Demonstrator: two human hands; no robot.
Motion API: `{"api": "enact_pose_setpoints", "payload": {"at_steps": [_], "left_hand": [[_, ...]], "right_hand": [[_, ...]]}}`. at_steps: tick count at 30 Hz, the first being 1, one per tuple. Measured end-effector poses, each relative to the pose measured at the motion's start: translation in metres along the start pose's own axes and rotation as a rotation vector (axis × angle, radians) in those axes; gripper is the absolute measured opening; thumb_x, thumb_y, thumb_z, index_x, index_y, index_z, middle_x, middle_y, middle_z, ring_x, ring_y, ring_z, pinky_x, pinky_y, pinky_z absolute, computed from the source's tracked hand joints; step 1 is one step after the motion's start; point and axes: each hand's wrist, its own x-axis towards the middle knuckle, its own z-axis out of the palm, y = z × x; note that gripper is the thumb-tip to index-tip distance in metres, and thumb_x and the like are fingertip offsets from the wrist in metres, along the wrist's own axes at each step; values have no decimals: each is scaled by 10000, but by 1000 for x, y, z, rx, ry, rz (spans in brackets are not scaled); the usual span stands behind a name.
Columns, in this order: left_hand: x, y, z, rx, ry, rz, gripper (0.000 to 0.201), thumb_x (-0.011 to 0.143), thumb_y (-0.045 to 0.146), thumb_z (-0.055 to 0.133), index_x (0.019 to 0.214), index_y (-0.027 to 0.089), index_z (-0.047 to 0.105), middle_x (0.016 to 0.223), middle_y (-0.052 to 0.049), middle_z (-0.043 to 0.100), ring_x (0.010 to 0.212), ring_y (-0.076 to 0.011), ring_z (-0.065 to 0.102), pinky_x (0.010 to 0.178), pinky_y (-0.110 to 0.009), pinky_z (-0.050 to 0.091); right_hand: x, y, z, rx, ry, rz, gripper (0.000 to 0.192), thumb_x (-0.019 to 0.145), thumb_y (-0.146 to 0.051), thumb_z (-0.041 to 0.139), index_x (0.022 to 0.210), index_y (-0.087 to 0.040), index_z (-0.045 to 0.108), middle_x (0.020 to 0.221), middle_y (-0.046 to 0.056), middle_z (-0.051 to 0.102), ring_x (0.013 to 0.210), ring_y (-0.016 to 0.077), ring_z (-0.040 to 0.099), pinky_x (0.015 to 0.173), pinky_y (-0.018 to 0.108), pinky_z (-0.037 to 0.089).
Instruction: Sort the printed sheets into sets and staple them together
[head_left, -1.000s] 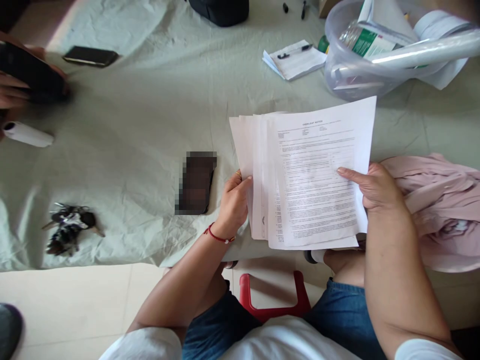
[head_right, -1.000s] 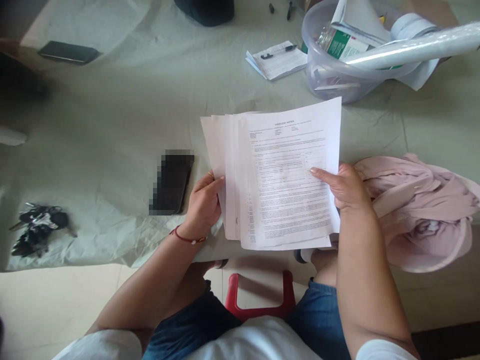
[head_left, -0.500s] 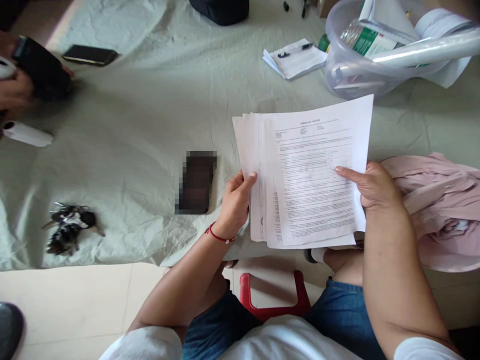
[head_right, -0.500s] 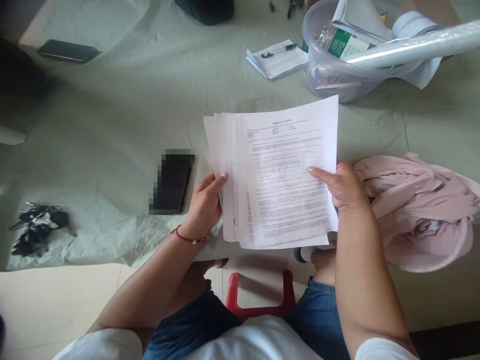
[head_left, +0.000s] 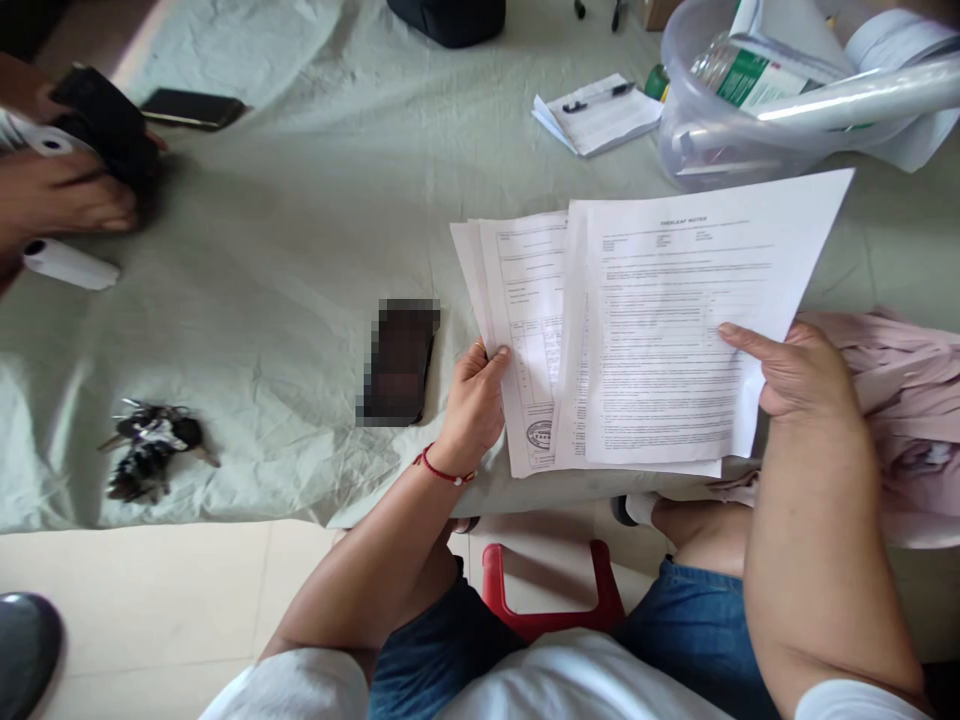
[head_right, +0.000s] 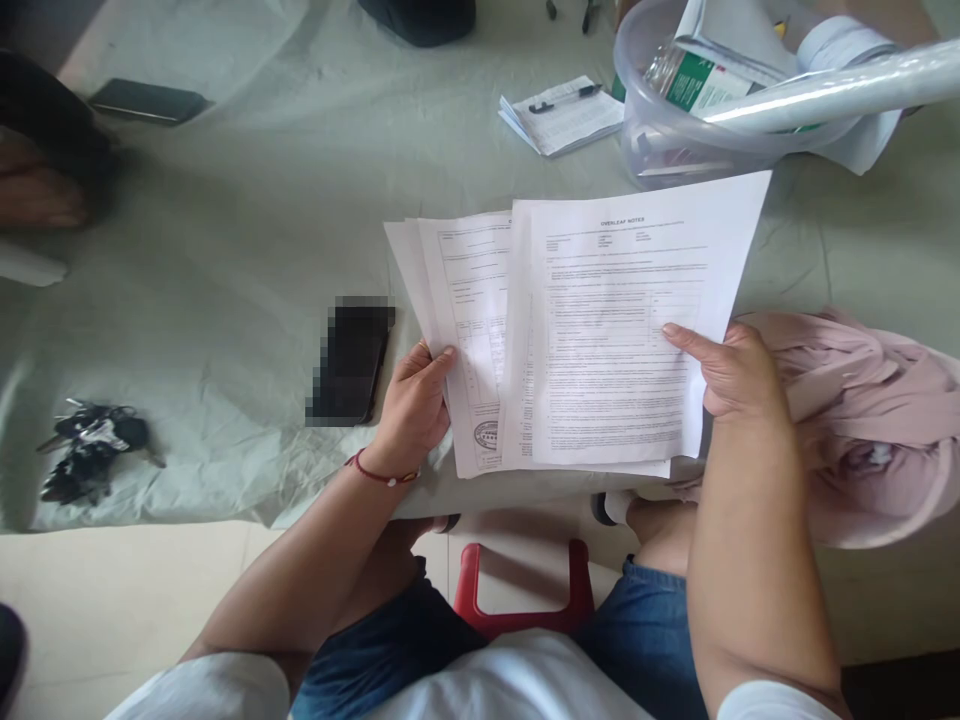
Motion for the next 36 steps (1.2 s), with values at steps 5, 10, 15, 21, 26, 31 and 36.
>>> {"api": "enact_pose_setpoints", "payload": {"at_steps": [5,10,15,21,26,31,36], "left_hand": [[-3,4,1,-38,-5,-24,267,837,382,904,1037,251,785,1191,-74,865,1185,-287,801,1028,-420,656],[-7,10,4,-81,10,-70,261,837,347,925,1050,247,811,1173,-80,875,1233,-319,803,1084,-452,646],[-6,8,5,-133,15,-59,285,811,320,944,1068,251,840,1139,-63,886,1173,-315,824,1090,-459,655],[-7,7,5,-125,1,-79,243,823,324,933,1030,257,825,1103,-64,887,1220,-328,816,1093,-463,653],[-8,5,7,-145,4,-109,259,821,303,932,1054,255,827,1117,-53,889,1193,-300,823,1070,-422,651],[-8,3,9,-142,-2,-118,290,793,320,955,1047,259,828,1129,-54,899,1193,-312,833,1047,-417,661],[-10,3,12,-138,-39,-133,355,766,371,986,1055,251,817,1083,-59,901,1178,-332,843,1043,-442,677]], "right_hand": [[0,0,0,16,-55,7,478,632,-284,1099,1072,-212,927,1309,136,884,1300,420,825,1233,553,614],[1,0,1,11,-76,22,619,523,-366,1153,1082,-225,929,1283,98,895,1317,413,821,1283,592,584],[2,-2,3,13,-24,5,710,423,-385,1171,1069,-219,928,1286,101,894,1371,440,790,1309,605,561],[2,-1,5,22,-16,14,699,381,-377,1174,1012,-212,923,1264,108,898,1394,464,772,1309,620,561],[0,0,8,64,-40,-17,658,436,-387,1179,1025,-233,930,1277,82,895,1319,419,817,1289,590,589],[-3,2,15,77,-75,-23,589,488,-403,1171,990,-220,922,1209,93,909,1223,394,853,1276,581,596],[-5,6,20,78,-107,-3,563,529,-369,1158,1010,-196,923,1203,104,910,1198,378,859,1270,567,604]]}}
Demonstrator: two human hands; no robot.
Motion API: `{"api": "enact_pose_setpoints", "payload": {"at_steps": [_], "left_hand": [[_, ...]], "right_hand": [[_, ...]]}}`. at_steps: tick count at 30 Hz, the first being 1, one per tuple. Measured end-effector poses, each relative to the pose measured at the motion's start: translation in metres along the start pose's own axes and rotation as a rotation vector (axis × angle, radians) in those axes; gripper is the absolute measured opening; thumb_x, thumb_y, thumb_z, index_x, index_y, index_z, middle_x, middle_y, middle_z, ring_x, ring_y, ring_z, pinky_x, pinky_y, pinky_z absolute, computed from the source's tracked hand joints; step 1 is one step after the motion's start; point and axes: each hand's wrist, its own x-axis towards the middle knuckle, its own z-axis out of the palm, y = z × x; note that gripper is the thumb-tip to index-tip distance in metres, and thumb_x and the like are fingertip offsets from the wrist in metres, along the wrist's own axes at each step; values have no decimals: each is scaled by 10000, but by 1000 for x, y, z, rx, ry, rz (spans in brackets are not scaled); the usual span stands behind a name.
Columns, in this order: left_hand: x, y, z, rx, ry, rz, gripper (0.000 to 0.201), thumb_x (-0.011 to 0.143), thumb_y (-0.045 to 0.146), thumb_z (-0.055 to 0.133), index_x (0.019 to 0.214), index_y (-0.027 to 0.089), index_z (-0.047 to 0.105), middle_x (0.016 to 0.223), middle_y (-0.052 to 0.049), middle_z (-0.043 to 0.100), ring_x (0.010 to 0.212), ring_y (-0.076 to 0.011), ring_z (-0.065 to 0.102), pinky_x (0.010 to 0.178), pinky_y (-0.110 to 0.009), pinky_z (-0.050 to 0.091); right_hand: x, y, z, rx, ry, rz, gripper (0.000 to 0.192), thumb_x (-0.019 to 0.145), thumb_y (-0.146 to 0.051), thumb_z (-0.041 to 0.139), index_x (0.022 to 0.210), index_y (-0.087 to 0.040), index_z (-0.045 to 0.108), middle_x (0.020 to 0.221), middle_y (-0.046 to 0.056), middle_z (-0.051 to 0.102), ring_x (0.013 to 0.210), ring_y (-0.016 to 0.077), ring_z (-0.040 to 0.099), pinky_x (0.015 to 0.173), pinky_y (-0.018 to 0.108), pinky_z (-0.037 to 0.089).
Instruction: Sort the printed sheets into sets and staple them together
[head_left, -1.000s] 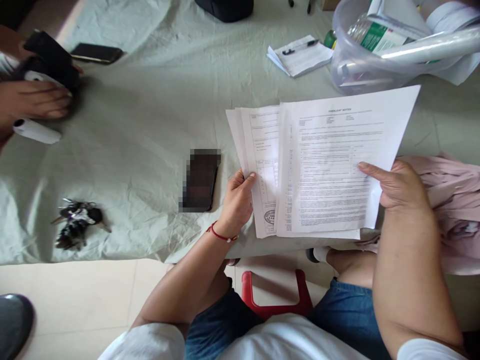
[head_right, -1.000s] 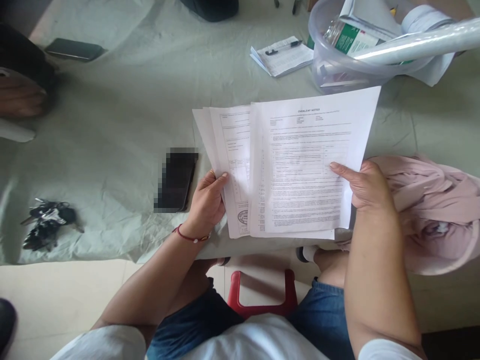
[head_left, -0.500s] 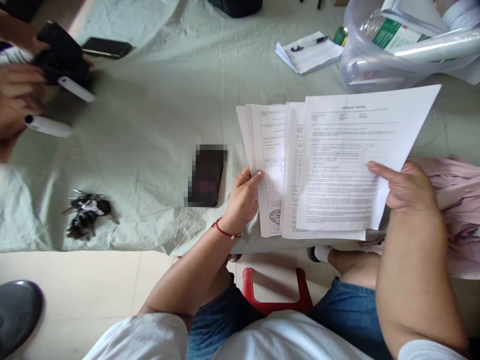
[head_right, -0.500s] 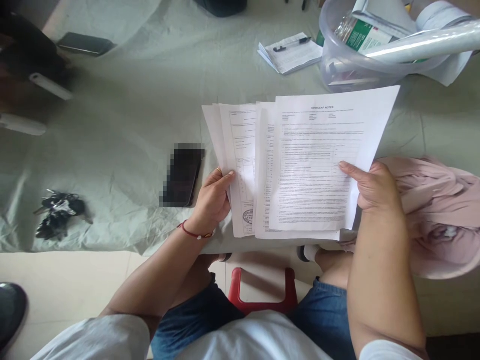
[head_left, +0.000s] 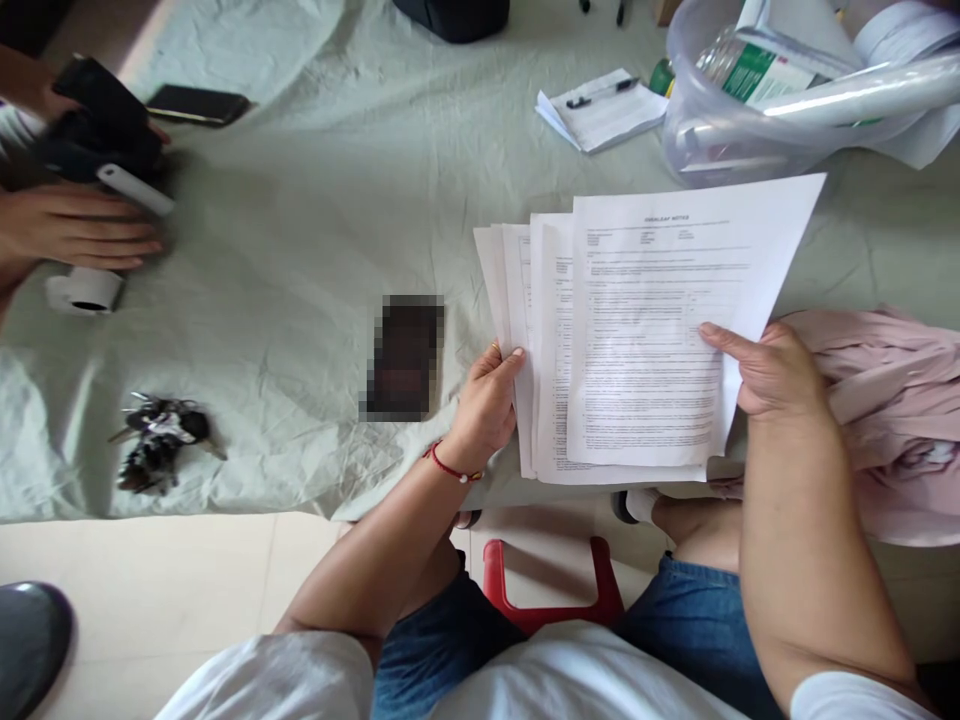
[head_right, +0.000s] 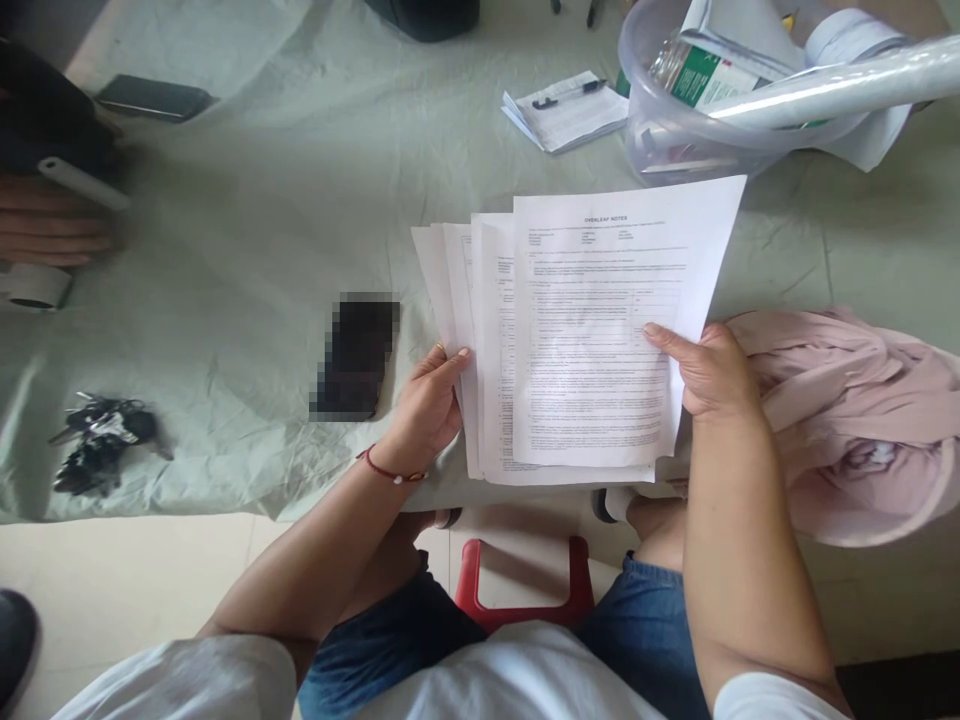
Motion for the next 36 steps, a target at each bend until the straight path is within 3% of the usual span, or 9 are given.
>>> {"api": "enact_pose_setpoints", "payload": {"at_steps": [13,18,24,31,36], "left_hand": [[2,-2,-1,-33,41,-68,335,709,369,992,929,207,799,913,-73,855,1030,-336,848,912,-424,679],[1,-2,-2,-52,26,-58,377,747,462,1023,925,207,810,1014,-88,885,1110,-334,839,969,-416,662],[-1,1,3,-77,-70,-48,438,777,540,1020,993,203,840,1133,-135,899,1273,-406,814,1065,-468,643],[0,0,1,-72,26,-89,326,718,356,1019,876,215,772,967,-79,870,1020,-324,847,915,-416,658],[1,0,2,-56,77,-95,253,755,316,980,807,243,744,920,-45,853,904,-270,816,852,-387,648]], "right_hand": [[-1,1,4,8,-9,41,558,513,-434,1165,959,-217,910,1201,95,911,1231,395,849,1269,582,608],[-2,0,8,4,-10,45,531,526,-417,1156,945,-221,895,1205,95,911,1254,398,843,1265,584,609],[-4,1,9,4,-14,45,540,583,-392,1138,1025,-201,894,1256,118,900,1281,406,834,1276,597,597],[-3,3,4,-47,-51,33,474,621,-443,1131,1013,-326,892,1220,26,908,1294,397,830,1306,654,563],[-6,2,4,-31,-47,62,525,632,-417,1130,1069,-230,908,1286,93,896,1258,382,842,1287,589,588]]}}
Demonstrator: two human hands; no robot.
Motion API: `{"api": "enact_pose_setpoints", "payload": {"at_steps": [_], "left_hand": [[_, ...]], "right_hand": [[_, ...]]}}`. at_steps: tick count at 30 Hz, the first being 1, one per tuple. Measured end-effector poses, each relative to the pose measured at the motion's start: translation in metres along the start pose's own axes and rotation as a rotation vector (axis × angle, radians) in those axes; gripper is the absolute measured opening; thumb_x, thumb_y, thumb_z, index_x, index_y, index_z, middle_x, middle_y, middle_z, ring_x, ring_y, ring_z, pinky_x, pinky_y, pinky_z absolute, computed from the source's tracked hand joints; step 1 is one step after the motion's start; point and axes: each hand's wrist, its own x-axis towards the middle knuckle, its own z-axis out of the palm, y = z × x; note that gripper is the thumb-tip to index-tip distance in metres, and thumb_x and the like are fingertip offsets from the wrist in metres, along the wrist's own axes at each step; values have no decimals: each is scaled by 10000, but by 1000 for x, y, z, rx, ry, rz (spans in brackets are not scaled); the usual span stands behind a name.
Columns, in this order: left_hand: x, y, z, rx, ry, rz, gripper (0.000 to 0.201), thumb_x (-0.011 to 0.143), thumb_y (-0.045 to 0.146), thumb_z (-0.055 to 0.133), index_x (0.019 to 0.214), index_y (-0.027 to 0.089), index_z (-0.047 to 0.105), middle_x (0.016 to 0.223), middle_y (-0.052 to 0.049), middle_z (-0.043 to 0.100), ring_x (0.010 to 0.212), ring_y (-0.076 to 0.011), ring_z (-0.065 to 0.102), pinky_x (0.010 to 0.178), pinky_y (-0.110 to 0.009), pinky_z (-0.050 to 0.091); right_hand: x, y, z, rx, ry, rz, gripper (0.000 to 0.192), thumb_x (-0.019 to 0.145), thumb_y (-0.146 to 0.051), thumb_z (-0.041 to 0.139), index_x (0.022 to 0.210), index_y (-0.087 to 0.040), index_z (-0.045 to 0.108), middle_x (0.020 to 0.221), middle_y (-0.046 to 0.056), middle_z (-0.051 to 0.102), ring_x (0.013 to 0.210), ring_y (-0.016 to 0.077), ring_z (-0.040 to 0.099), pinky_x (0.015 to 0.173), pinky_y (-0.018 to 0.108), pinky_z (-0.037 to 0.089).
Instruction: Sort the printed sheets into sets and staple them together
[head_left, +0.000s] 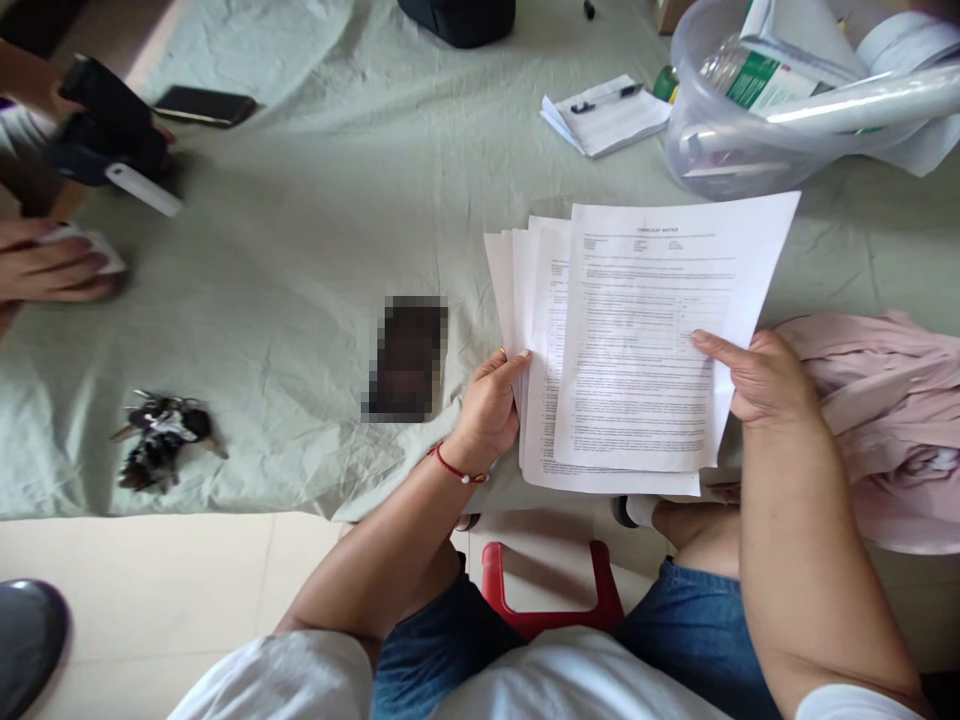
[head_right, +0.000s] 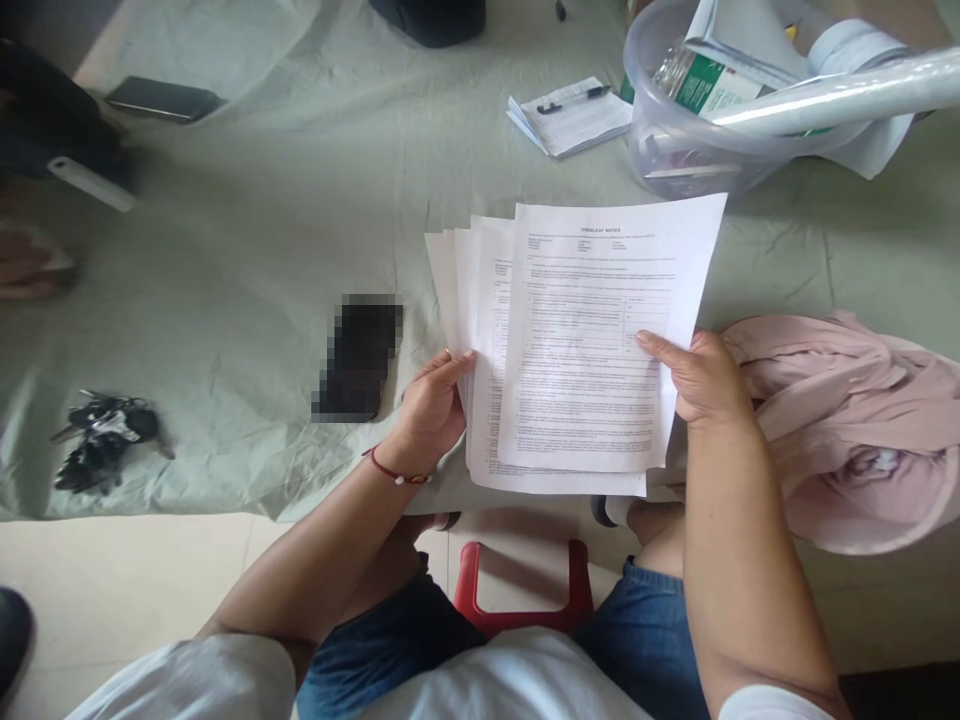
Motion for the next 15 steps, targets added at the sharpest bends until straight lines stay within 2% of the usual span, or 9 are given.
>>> {"api": "enact_pose_setpoints", "payload": {"at_steps": [4,15], "left_hand": [[-1,0,0,4,7,14,238,774,326,978,823,252,757,908,-26,848,879,-247,805,834,-365,645],[2,-2,-2,3,-19,12,267,757,345,976,861,256,746,872,-25,826,976,-299,843,861,-395,653]], "right_hand": [[0,1,0,-5,4,-3,537,654,-390,1119,1106,-193,907,1249,121,901,1263,372,840,1272,547,596],[2,2,-1,-36,25,21,478,645,-344,1111,1055,-208,906,1264,107,899,1335,376,815,1290,534,583]]}}
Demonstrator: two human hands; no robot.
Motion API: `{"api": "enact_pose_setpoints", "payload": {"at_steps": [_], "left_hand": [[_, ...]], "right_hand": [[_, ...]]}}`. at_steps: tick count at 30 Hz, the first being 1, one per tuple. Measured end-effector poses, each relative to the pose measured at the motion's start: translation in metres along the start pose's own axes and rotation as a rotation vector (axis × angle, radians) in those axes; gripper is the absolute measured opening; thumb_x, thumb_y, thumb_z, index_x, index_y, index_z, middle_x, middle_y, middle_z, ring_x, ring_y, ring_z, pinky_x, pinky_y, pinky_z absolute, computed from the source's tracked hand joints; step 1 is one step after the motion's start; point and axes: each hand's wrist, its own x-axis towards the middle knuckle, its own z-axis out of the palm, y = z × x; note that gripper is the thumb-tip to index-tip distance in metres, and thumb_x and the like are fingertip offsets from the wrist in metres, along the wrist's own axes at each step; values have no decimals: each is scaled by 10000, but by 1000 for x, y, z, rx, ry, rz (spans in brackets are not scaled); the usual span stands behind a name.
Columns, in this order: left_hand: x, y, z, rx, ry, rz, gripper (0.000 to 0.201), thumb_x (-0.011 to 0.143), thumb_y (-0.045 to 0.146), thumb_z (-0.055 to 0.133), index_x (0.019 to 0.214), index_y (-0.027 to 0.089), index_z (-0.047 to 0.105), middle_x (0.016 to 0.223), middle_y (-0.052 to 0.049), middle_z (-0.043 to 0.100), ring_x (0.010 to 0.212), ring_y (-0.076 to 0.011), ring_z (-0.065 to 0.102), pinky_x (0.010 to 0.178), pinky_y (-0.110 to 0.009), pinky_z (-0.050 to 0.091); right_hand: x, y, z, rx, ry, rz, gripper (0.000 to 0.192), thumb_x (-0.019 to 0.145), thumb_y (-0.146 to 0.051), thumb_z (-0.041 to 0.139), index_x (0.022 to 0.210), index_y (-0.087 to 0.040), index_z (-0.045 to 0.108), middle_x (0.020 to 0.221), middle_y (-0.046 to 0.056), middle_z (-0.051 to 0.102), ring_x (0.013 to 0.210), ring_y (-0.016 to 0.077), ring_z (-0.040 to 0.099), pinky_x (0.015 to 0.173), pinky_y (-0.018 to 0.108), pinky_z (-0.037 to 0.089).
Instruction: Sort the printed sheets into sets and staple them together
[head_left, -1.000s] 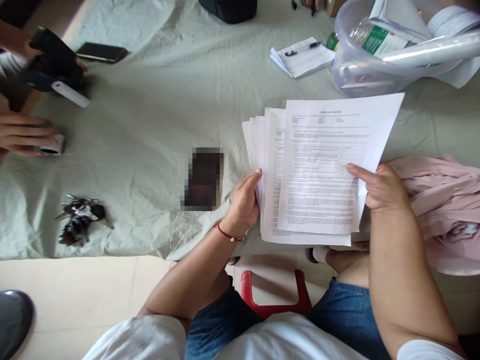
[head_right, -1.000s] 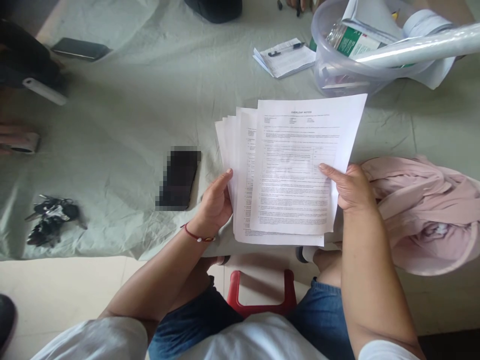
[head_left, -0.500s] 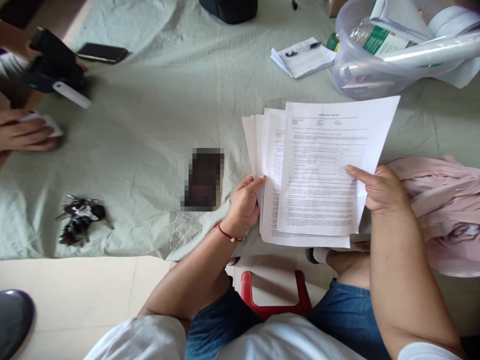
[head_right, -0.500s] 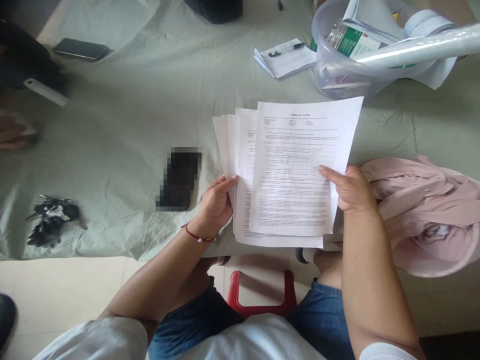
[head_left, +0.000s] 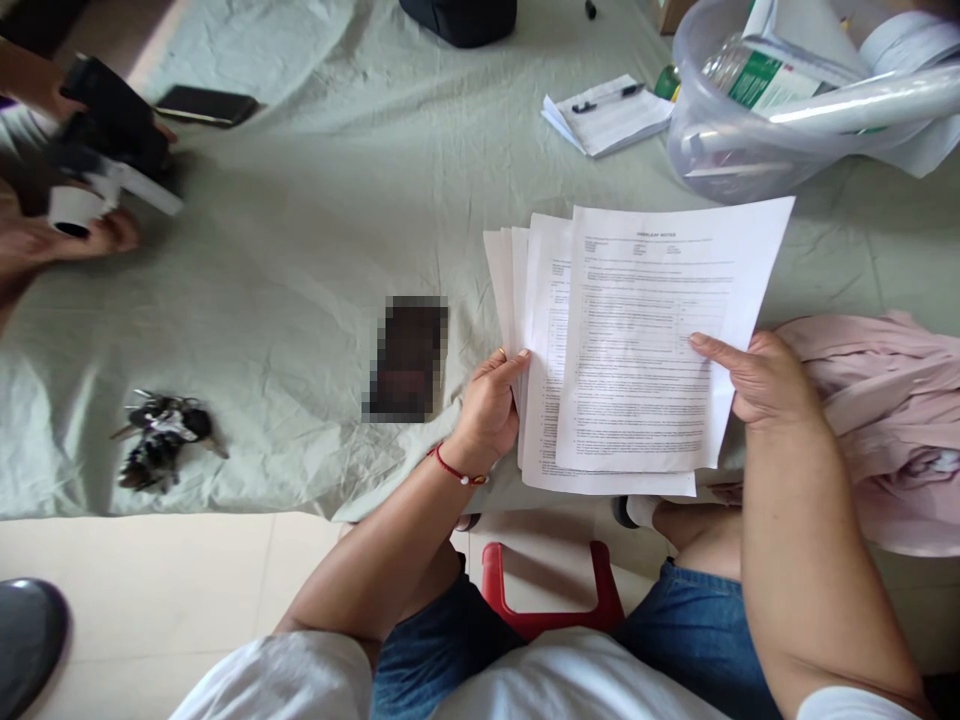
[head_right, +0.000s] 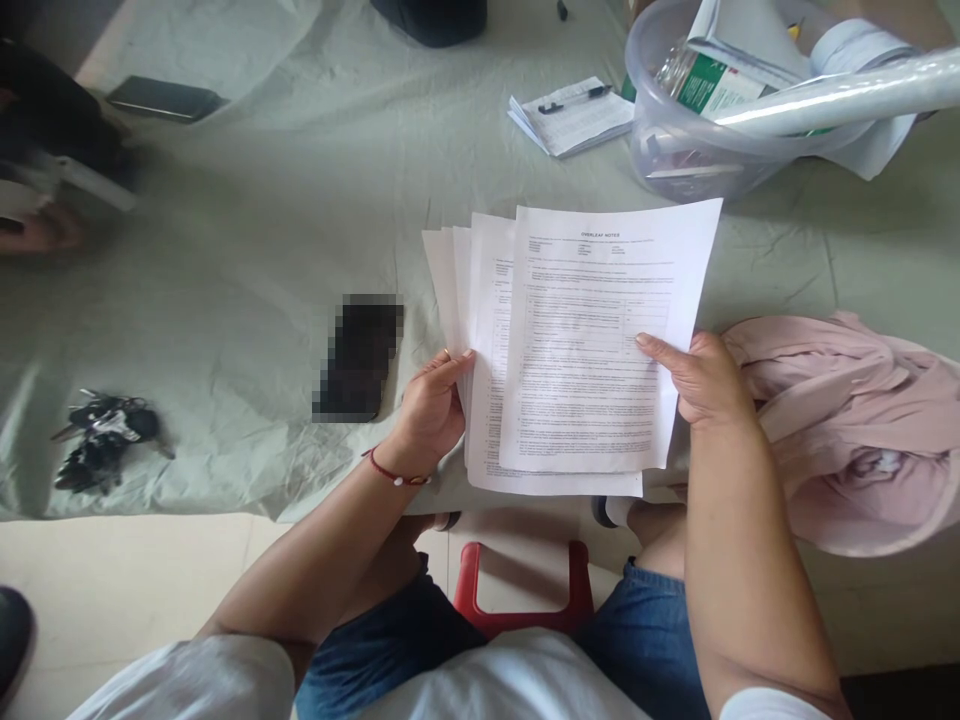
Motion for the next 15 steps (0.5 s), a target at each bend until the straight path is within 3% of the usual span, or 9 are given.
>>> {"api": "enact_pose_setpoints", "payload": {"at_steps": [10,15], "left_hand": [[-1,0,0,-15,-5,8,322,712,358,997,833,256,717,833,-15,817,942,-293,840,831,-386,657],[-1,1,0,-10,5,5,313,735,354,989,861,262,718,849,-15,817,1029,-318,846,880,-408,661]], "right_hand": [[-1,0,0,29,9,-19,478,628,-340,1126,1030,-207,906,1311,106,887,1359,375,804,1305,525,573],[-1,0,0,23,14,-31,467,628,-333,1118,1025,-211,905,1290,103,894,1312,372,825,1288,536,588]]}}
